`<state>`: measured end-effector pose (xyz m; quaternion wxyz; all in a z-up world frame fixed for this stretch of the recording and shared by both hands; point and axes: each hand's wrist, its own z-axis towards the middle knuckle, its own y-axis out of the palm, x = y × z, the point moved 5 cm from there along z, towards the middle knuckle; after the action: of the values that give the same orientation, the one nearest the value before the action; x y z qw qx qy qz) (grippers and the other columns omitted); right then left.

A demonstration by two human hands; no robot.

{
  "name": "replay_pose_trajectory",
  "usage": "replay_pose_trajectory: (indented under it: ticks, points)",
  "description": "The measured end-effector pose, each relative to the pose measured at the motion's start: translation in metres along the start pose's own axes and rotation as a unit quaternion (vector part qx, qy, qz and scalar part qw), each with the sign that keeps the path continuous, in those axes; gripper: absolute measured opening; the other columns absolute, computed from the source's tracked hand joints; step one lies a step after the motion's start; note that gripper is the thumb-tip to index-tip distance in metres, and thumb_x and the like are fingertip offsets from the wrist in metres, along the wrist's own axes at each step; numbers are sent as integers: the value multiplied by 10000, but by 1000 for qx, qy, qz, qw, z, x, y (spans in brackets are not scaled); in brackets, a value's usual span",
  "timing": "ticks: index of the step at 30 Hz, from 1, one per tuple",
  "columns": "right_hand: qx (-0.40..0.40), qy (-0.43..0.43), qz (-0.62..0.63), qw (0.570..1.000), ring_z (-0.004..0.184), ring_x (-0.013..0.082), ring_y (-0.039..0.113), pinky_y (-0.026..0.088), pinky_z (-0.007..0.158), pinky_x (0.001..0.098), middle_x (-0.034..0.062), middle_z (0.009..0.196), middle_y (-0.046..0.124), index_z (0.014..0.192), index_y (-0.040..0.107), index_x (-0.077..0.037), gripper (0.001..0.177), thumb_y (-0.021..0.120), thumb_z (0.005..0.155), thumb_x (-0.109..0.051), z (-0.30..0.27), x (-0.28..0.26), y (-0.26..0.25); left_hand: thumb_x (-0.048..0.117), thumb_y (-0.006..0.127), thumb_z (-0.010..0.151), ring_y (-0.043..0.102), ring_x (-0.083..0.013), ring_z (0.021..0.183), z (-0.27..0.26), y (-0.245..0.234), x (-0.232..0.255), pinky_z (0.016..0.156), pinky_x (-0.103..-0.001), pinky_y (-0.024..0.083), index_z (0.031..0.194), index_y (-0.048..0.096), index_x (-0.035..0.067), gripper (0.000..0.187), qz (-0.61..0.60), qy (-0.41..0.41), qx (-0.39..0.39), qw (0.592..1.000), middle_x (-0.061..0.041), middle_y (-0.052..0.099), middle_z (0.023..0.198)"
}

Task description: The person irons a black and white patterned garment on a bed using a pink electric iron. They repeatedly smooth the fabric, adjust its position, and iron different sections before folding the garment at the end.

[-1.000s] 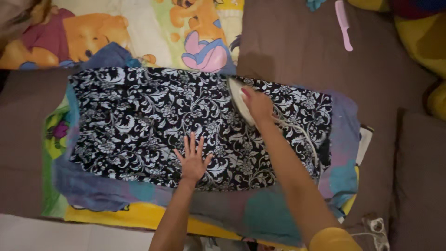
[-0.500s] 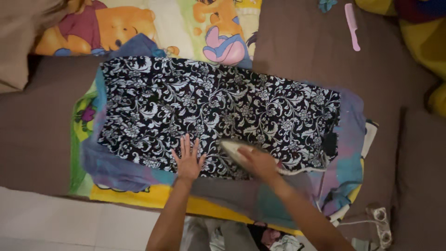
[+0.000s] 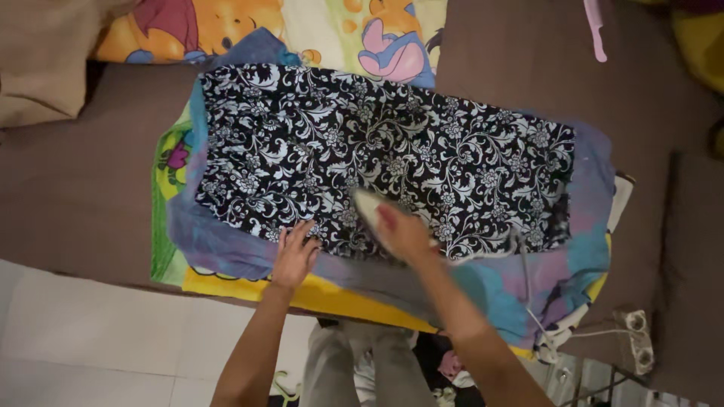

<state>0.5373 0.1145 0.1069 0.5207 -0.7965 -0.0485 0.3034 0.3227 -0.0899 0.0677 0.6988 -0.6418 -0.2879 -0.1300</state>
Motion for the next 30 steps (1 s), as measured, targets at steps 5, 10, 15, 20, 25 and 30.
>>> replay_pose_trajectory:
  ticks: [5,10,15,20,25,30]
  points:
    - [11,-107,-127,986,673,360,716,562,609,496,147,859,736,1345,643,-305,364,553,992,-302,-12,-8,6,186,774,814,449,-279,1418,3,-6,1,1179,-618,267,930,686,150,150,-5,32,25,999,-51,539,1443]
    - [122,90,-98,983,768,427,714,560,713,547,194,867,744,1324,672,-302,349,593,1001,-407,23,68,-58,252,780,878,569,-332,1261,9,-35,-17,1046,-473,488,979,697,133,177,-86,-13,37,996,-60,546,1418]
    - [128,60,-18,990,807,426,720,568,707,539,186,932,753,1266,679,-283,347,618,950,-411,29,49,-49,167,736,936,579,-408,1260,31,-87,-71,931,-459,560,1161,657,87,252,-95,-159,205,961,-211,446,1501]
    - [-60,-32,-106,992,691,382,726,584,601,505,154,884,732,1342,589,-352,346,545,1000,-382,1,-53,56,134,806,840,502,-511,1300,40,-117,-123,1019,-506,478,1412,512,47,649,-73,-232,294,924,-257,362,1534]
    - [21,-124,-104,987,688,373,709,566,604,501,141,879,734,1338,619,-350,347,566,995,-341,14,-89,59,181,802,838,564,-453,1261,51,-103,-155,1052,-500,477,1421,518,114,652,-95,-318,226,916,-200,467,1457]
    - [67,-25,-96,993,684,393,705,551,632,536,175,821,733,1321,650,-332,321,599,1004,-341,33,-28,0,377,886,782,607,-441,1141,55,-100,-186,963,-503,486,1296,584,48,681,-74,-362,220,903,-238,609,1267]
